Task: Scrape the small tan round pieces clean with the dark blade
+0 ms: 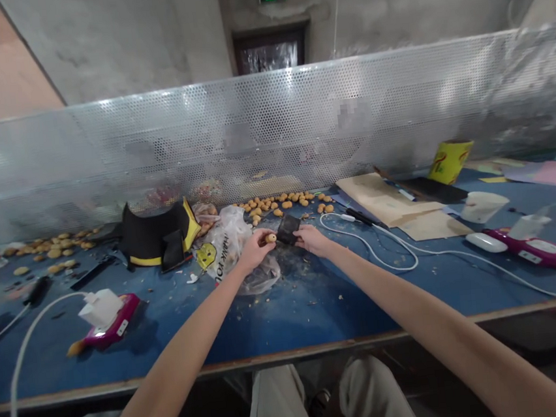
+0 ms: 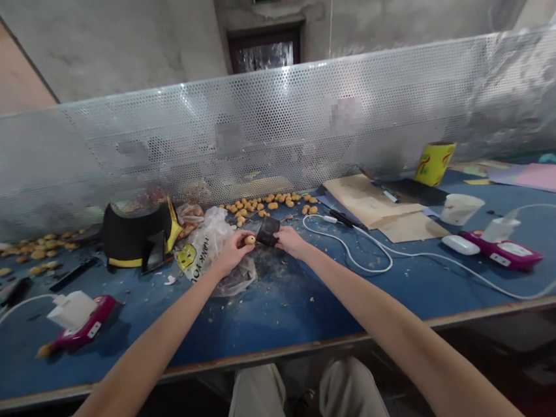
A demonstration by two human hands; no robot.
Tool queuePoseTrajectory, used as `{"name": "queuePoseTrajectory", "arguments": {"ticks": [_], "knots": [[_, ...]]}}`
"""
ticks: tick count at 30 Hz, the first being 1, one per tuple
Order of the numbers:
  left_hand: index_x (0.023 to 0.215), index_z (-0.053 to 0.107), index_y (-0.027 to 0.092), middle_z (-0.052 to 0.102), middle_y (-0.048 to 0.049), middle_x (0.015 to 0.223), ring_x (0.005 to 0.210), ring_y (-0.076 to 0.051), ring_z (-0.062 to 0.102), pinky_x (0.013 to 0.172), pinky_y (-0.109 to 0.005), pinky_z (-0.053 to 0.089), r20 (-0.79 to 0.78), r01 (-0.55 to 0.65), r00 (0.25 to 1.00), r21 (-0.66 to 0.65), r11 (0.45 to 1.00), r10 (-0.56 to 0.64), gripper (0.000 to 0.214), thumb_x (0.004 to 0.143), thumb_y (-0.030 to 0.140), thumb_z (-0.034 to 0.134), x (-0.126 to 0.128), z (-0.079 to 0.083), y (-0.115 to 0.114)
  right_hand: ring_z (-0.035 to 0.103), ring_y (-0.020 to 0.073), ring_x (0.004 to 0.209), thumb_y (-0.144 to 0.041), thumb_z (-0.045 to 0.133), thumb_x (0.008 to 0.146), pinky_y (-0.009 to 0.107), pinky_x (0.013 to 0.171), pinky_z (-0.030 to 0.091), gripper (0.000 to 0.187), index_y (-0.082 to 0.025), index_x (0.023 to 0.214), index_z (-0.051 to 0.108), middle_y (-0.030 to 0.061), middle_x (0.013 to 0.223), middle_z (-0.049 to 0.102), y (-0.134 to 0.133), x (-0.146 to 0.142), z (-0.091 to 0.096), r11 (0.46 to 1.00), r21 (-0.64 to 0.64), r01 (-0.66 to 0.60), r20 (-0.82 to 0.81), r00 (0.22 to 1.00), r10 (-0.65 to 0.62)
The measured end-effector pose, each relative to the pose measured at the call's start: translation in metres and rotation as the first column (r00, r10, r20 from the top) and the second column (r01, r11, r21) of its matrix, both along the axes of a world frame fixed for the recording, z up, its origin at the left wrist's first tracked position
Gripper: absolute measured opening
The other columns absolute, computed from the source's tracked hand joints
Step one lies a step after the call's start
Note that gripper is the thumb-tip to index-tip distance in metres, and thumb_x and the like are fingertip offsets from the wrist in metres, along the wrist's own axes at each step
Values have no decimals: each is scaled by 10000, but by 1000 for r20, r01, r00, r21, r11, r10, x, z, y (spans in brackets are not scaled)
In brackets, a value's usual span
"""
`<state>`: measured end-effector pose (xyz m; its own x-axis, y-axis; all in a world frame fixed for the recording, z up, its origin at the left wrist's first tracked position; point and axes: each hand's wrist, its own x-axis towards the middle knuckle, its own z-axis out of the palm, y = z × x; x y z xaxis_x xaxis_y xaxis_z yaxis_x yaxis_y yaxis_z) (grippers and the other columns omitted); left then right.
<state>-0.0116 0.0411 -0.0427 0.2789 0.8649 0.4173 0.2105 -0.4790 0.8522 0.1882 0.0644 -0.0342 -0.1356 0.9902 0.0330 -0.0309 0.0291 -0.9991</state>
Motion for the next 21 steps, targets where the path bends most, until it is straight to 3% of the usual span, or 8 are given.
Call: {"name": "queuePoseTrajectory", "arguments": {"ticks": [3, 7, 10, 15, 21], "knots": [[1097, 611, 143, 660, -92, 1143, 1045, -182, 633, 972, -372, 479, 8, 34, 999, -15, 999, -33, 314, 790, 197, 645, 1, 1, -2, 616, 220, 1032, -338, 581, 940, 427, 864, 539, 339, -162, 1229, 566, 100, 1227, 591, 0, 4, 4, 992, -118, -52, -25, 998, 49], [1100, 595, 147, 665, -97, 1144, 1049, -187, 638, 961, -372, 493, 24, 63, 998, -38, 997, -62, 322, 806, 261, 666, 1, 2, -4, 682, 187, 834, -141, 579, 881, 335, 771, 560, 185, -106, 1053, 639, 126, 999, 696, -4, 10, 6, 981, -170, -95, -83, 993, 82], [1112, 586, 160, 666, -93, 1142, 1054, -188, 640, 957, -367, 496, 39, 64, 997, -66, 996, -61, 340, 818, 307, 673, 2, 2, -3, 688, 163, 717, -108, 554, 841, 292, 707, 567, 166, -132, 968, 657, 92, 875, 725, -7, 10, 5, 986, -136, -99, -111, 990, 84], [1093, 589, 174, 688, -83, 1082, 1023, -200, 651, 941, -378, 500, 28, 79, 997, -112, 991, -77, 333, 843, 384, 653, 4, 4, -3, 686, 153, 719, -211, 583, 837, 255, 653, 574, 160, -172, 963, 673, 45, 879, 740, -12, 5, 3, 998, -16, -68, -93, 994, 66], [1121, 575, 199, 692, -52, 969, 865, -178, 664, 786, -306, 530, 41, 74, 997, -162, 984, -69, 339, 878, 435, 595, 4, 11, -8, 693, 221, 883, -249, 703, 754, 274, 583, 601, 398, -210, 1143, 626, 48, 990, 748, -16, 8, 7, 989, 86, -117, 29, 993, 115]]}}
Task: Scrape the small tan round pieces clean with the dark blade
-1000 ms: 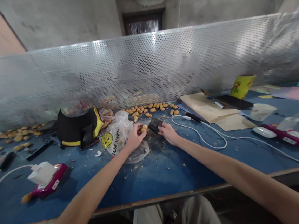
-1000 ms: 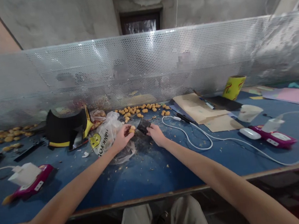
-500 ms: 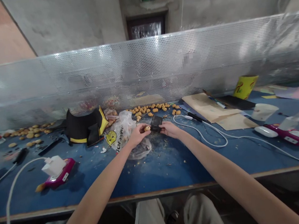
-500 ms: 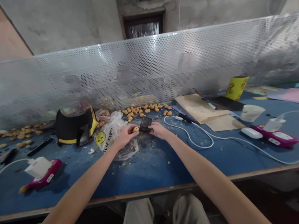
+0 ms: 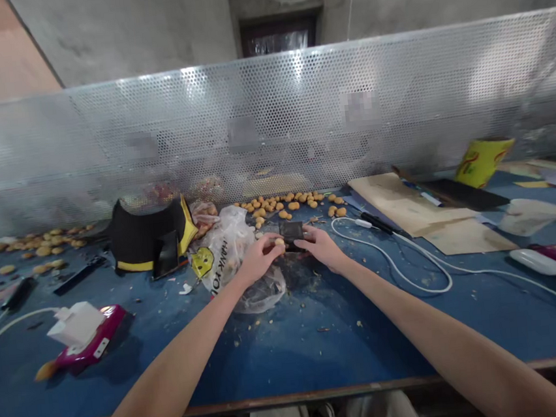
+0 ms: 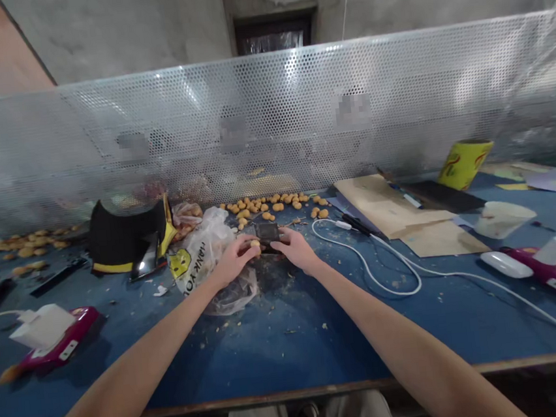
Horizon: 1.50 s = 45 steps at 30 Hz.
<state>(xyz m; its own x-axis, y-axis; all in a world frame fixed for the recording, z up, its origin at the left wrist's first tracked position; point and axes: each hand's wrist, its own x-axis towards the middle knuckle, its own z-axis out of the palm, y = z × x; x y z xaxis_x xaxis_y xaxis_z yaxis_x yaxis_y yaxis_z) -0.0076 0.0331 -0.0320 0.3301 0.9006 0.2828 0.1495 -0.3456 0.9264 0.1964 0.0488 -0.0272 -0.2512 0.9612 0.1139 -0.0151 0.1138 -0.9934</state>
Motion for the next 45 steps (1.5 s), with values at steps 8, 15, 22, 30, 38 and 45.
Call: {"name": "queuePoseTrajectory", "arguments": {"ticks": [8, 15, 22, 30, 38, 45], "knots": [[1132, 596, 215, 656, -32, 861, 757, -162, 643, 714, -291, 534, 15, 32, 999, 1, 1000, -32, 337, 870, 427, 606, 1, 4, -3, 716, 241, 842, -355, 636, 816, 362, 695, 630, 240, -185, 982, 668, 70, 973, 749, 10, 3, -7, 970, 210, 120, 58, 989, -135], [1078, 587, 160, 680, -69, 880, 732, -165, 642, 700, -307, 536, 45, -21, 999, -7, 1000, 21, 385, 832, 447, 660, 3, -5, 2, 701, 244, 739, -403, 625, 821, 356, 707, 581, 234, -178, 778, 671, 39, 781, 733, 15, 4, -10, 908, 396, 138, 190, 955, -228], [936, 644, 134, 678, -46, 790, 691, -167, 621, 667, -283, 496, -87, -55, 994, 54, 997, 60, 395, 796, 503, 670, 4, -3, 3, 606, 184, 627, -384, 583, 863, 260, 572, 456, 302, -173, 654, 633, 11, 607, 649, 8, 0, -5, 845, 531, 63, 343, 896, -282], [816, 687, 157, 689, -27, 733, 708, -189, 639, 667, -275, 464, -235, -98, 964, 107, 989, 121, 360, 873, 487, 553, 2, -2, 7, 683, 202, 811, -320, 581, 886, 300, 746, 521, 201, -199, 939, 732, 29, 894, 746, 4, -1, 0, 809, 578, -105, 430, 882, -193], [748, 693, 167, 686, -25, 687, 661, -184, 629, 647, -279, 457, -250, -137, 953, 144, 980, 170, 308, 886, 396, 538, 5, -1, 6, 623, 255, 1120, -276, 586, 907, 448, 1001, 480, 210, -259, 1020, 762, 54, 1193, 699, 13, 2, -4, 677, 724, -130, 438, 845, -306], [705, 696, 168, 684, -28, 680, 682, -187, 619, 680, -290, 455, -295, -149, 936, 167, 975, 194, 333, 878, 410, 547, 6, -4, 8, 503, 282, 1214, -220, 584, 900, 525, 1031, 438, 216, -264, 997, 772, 57, 1348, 598, 8, -2, 1, 562, 812, -159, 440, 799, -410]]}}
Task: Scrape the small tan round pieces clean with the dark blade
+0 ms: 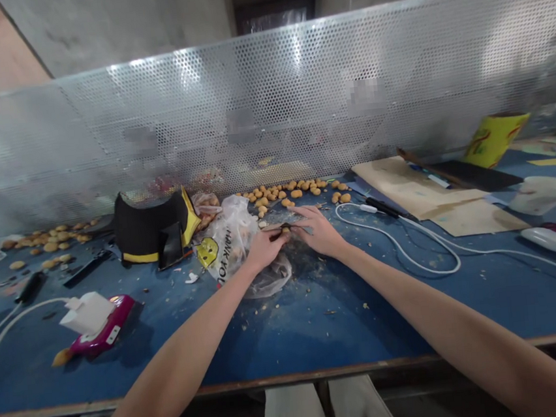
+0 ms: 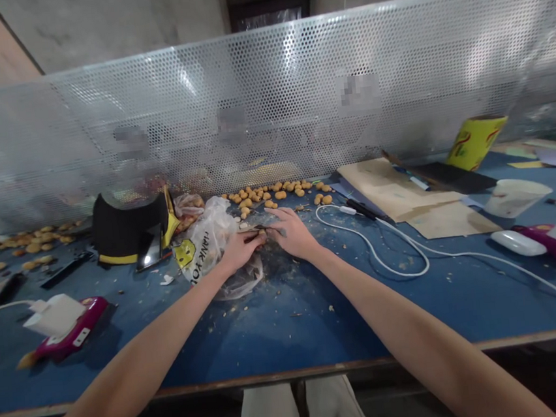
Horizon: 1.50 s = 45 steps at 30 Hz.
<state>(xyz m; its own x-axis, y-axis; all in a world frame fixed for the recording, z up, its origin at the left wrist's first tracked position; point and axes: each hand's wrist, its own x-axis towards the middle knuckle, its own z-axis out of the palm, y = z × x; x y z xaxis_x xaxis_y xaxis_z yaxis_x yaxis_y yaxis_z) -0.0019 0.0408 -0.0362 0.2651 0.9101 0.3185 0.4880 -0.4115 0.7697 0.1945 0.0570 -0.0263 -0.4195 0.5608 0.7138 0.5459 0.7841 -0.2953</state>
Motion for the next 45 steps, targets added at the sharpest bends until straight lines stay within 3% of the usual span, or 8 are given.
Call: {"name": "queuePoseTrajectory", "arguments": {"ticks": [8, 13, 16, 20, 27, 35, 39, 45], "knots": [[676, 694, 183, 687, -30, 677, 697, -203, 620, 699, -312, 462, 40, 6, 999, 17, 1000, -6, 326, 865, 413, 563, 1, 2, -4, 499, 282, 1205, -220, 567, 904, 536, 1034, 424, 226, -259, 1003, 767, 55, 1318, 620, -3, -2, 3, 1000, -4, 0, 9, 1000, 0], [809, 701, 176, 695, -27, 750, 721, -211, 614, 714, -319, 474, 92, -19, 996, 46, 999, 14, 278, 881, 380, 526, -1, 2, -2, 524, 284, 1177, -224, 592, 879, 523, 1027, 425, 190, -254, 917, 776, 55, 1277, 648, -10, 0, 12, 1000, 4, -10, 13, 1000, 10], [889, 674, 180, 699, -39, 862, 848, -227, 617, 803, -325, 465, 37, 6, 999, 174, 985, -12, 274, 919, 362, 471, -2, 10, -7, 593, 265, 1109, -264, 601, 874, 476, 993, 457, 152, -236, 860, 749, 70, 1202, 687, -19, 0, 18, 997, -60, -55, -56, 997, 52], [917, 605, 169, 622, -48, 740, 704, -204, 584, 720, -308, 449, -107, -53, 991, 242, 969, 81, 279, 958, 372, 419, -3, 24, -22, 646, 261, 1001, -352, 650, 835, 423, 920, 484, 183, -192, 747, 638, 95, 1092, 712, -31, 0, 26, 977, -200, -76, -152, 987, 46], [1171, 540, 147, 657, -121, 981, 923, -266, 618, 835, -379, 461, -372, 103, 924, 471, 876, 91, 337, 964, 374, 404, -6, 36, -43, 625, 207, 757, -402, 665, 775, 347, 729, 525, 241, -177, 856, 630, 26, 801, 670, -46, -2, 37, 721, -535, -440, -396, 885, 247], [1119, 513, 164, 662, -115, 994, 896, -225, 623, 859, -387, 454, -177, 86, 982, 748, 658, 72, 409, 983, 466, 273, -12, 39, -54, 592, 207, 761, -457, 595, 827, 370, 761, 518, 268, -225, 957, 628, 46, 852, 616, -57, 5, 48, 721, -443, -533, -579, 784, 223], [1046, 526, 178, 664, -98, 933, 836, -216, 612, 815, -378, 455, -150, 92, 988, 767, 635, 38, 396, 978, 478, 277, -11, 42, -58, 558, 157, 681, -429, 705, 779, 326, 662, 503, 283, -213, 925, 594, 27, 847, 577, -60, 7, 54, 730, -370, -575, -598, 748, 286], [1029, 538, 181, 660, -99, 928, 817, -222, 606, 821, -378, 441, -176, 106, 984, 739, 665, 39, 363, 968, 449, 301, -11, 44, -57, 584, 154, 706, -486, 762, 721, 314, 627, 510, 548, -272, 1098, 427, 27, 940, 602, -61, 4, 54, 685, -372, -626, -632, 712, 307]]}}
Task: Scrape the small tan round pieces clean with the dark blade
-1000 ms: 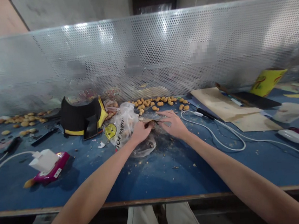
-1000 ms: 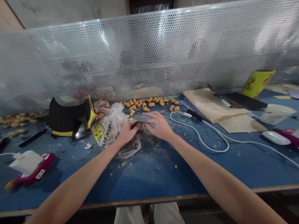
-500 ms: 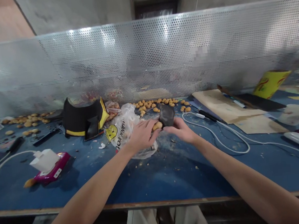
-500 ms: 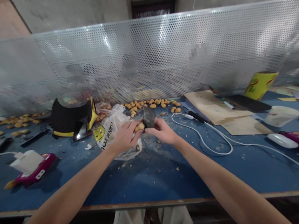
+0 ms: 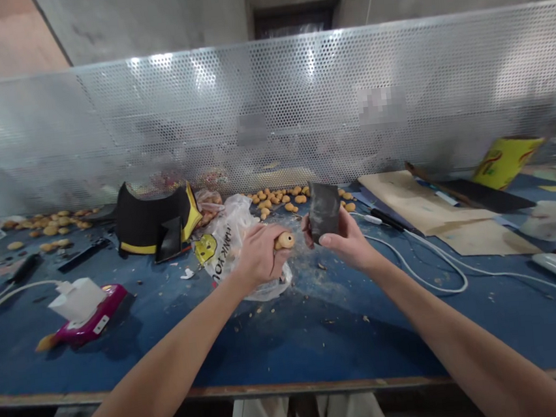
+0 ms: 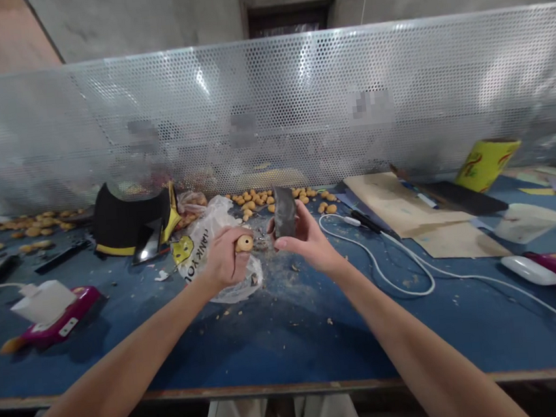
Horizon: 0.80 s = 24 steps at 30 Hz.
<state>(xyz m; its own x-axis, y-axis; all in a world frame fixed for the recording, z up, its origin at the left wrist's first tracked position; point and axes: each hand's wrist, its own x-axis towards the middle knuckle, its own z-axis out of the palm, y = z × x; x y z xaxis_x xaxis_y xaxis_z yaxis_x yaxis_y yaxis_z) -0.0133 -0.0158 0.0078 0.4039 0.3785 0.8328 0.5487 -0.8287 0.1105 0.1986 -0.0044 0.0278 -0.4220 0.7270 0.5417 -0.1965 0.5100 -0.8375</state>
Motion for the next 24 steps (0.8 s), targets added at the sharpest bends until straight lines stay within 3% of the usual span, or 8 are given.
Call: {"name": "queuePoseTrajectory", "arguments": {"ticks": [4, 9, 13, 17, 21, 24], "knots": [[1055, 516, 179, 656, -95, 917, 799, -220, 607, 816, -380, 444, -24, 20, 1000, 4, 1000, -19, 330, 962, 431, 324, -1, -4, 2, 599, 164, 744, -417, 773, 734, 336, 672, 527, 617, -305, 1135, 317, 28, 984, 601, -1, 0, -4, 995, 103, -13, 168, 986, -5], [1100, 495, 182, 648, -84, 914, 801, -218, 614, 805, -377, 467, -33, 25, 999, -33, 999, -26, 291, 952, 394, 362, 1, -9, 0, 555, 180, 791, -356, 733, 767, 335, 694, 503, 381, -236, 981, 441, 41, 950, 551, 11, 3, -14, 921, 377, 104, 407, 874, -265], [1137, 476, 179, 642, -95, 963, 875, -229, 628, 800, -371, 487, -50, -7, 999, -124, 992, 1, 291, 925, 377, 454, 2, -11, 2, 545, 185, 815, -367, 719, 772, 330, 700, 479, 357, -216, 986, 477, 60, 1004, 553, 23, 8, -18, 860, 482, 168, 406, 827, -389], [1161, 450, 165, 640, -114, 992, 883, -236, 642, 793, -371, 505, -64, 0, 998, -151, 989, -10, 347, 891, 370, 523, 1, -13, 4, 528, 183, 788, -317, 727, 756, 324, 700, 459, 311, -210, 933, 495, 41, 928, 547, 26, 12, -17, 846, 517, 128, 452, 799, -397], [1323, 382, 145, 644, -136, 1072, 910, -243, 653, 800, -365, 510, -122, 15, 992, -214, 977, -42, 485, 892, 327, 510, 2, -11, 3, 521, 196, 816, -311, 739, 743, 330, 725, 459, 271, -208, 834, 505, 39, 891, 536, 25, 14, -13, 829, 551, 97, 488, 767, -415], [1411, 353, 166, 665, -95, 986, 842, -218, 653, 786, -342, 503, -162, -20, 986, -261, 965, -23, 544, 900, 297, 486, 2, -8, 3, 522, 220, 885, -306, 750, 727, 370, 815, 463, 263, -206, 814, 522, 59, 945, 546, 25, 16, -9, 793, 602, 95, 490, 740, -461]]}}
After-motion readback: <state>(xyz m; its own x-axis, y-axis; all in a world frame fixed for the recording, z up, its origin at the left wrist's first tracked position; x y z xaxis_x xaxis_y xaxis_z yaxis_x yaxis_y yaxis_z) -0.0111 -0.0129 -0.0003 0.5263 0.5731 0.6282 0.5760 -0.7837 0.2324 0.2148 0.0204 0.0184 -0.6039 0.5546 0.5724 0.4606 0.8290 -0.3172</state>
